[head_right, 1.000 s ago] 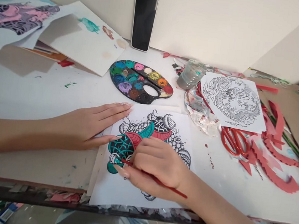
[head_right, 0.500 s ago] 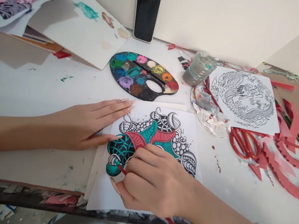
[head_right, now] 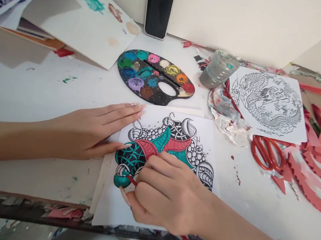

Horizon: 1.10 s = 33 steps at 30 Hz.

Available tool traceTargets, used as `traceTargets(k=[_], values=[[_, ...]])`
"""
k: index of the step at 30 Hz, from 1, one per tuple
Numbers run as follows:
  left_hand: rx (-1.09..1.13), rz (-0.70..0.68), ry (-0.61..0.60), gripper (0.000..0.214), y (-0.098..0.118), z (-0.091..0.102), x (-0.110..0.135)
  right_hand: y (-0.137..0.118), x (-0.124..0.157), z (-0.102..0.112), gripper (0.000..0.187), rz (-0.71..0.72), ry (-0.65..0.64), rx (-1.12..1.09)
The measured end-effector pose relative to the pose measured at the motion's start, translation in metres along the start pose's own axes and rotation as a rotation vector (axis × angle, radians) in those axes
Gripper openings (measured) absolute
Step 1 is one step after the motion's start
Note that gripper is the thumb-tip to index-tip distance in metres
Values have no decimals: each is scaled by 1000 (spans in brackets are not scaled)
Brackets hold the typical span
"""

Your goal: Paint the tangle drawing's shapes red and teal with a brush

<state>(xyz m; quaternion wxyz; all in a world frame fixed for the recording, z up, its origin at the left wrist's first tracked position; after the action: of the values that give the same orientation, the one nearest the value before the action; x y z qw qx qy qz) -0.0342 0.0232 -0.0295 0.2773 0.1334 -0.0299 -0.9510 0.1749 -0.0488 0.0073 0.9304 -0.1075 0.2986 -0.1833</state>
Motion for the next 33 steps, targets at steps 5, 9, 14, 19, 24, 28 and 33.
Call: traceTargets(k=[5, 9, 14, 19, 24, 28, 33], values=[[32, 13, -19, 74, 0, 0, 0, 0, 1, 0, 45, -26, -17, -11], [55, 25, -22, 73, 0, 1, -1, -1, 0, 0, 43, -31, -24, -61], [84, 32, -37, 73, 0, 0, -1, 0, -1, 1, 44, -46, -29, -48], [92, 40, -34, 72, -2, 0, 0, -1, -2, 2, 43, -53, -42, -71], [78, 36, -34, 73, -1, 0, -1, -1, 0, 1, 41, -60, -51, -78], [71, 41, -43, 73, -1, 0, -1, 1, 0, 2, 40, -80, -39, -62], [86, 52, -47, 73, -2, -1, 0, 0, 0, 4, 41, -121, -42, -73]])
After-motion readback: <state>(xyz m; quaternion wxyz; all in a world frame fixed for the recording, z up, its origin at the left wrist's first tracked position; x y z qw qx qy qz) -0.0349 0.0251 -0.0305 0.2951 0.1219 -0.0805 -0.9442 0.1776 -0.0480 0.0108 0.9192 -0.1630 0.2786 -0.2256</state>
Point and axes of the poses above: each hand's wrist, its own x-axis away from the middle knuckle, its own z-axis out of the back of the hand, y = z × x, the point moved 5 cm from there along -x, towards the middle knuckle, and after that the axes turned 4 degrees about z, right-handed, at the moved point
